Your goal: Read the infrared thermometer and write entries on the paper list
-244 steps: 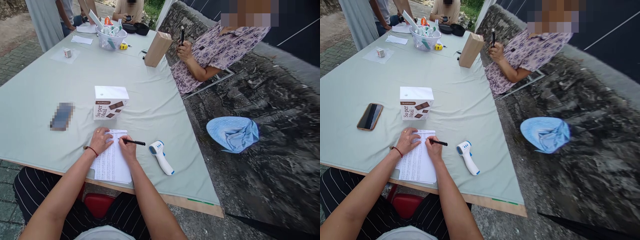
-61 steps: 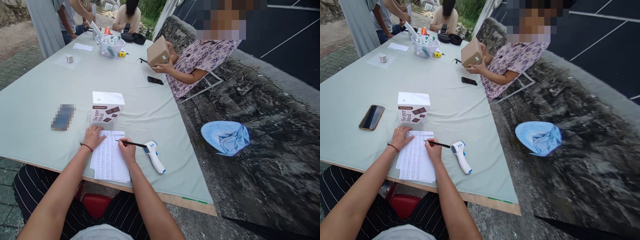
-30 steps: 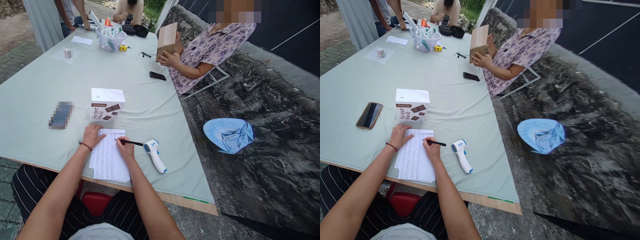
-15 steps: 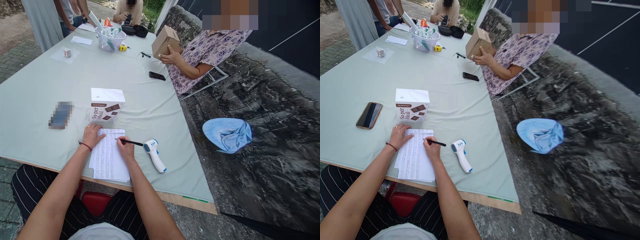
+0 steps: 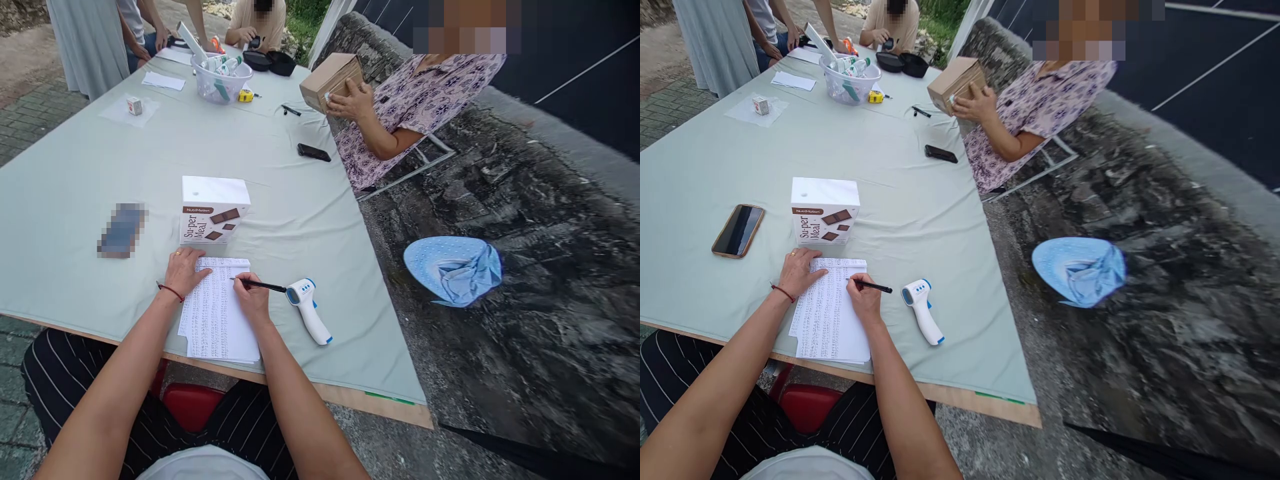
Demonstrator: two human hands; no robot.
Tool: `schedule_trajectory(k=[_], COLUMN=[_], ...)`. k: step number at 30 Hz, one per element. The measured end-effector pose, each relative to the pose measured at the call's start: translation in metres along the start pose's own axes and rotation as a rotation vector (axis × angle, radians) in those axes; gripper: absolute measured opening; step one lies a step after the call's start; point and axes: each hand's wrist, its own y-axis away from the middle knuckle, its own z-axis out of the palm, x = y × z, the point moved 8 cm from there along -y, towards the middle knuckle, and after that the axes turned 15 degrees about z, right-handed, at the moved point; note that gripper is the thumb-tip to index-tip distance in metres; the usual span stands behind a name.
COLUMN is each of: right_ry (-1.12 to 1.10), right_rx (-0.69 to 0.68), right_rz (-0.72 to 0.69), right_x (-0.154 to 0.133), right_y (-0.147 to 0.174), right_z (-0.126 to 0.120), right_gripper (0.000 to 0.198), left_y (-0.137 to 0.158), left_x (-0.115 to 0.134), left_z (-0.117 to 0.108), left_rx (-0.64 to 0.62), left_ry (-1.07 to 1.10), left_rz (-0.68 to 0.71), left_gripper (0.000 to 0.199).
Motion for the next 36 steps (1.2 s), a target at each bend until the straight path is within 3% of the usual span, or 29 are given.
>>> schedule_trajectory(k=[36], right_ry=[-0.040], right_rx=[0.029], right_rz=[0.053], right_x=[0.0003], right_y=[0.0004], right_z=[-0.0042], right_gripper=[0.018], left_y=[0.0001], left_x=[-0.0017], left_z=[0.0009], left_rx=[0.018], left_ry=[0.004], left_rz=[0.007], left_gripper=[0.040])
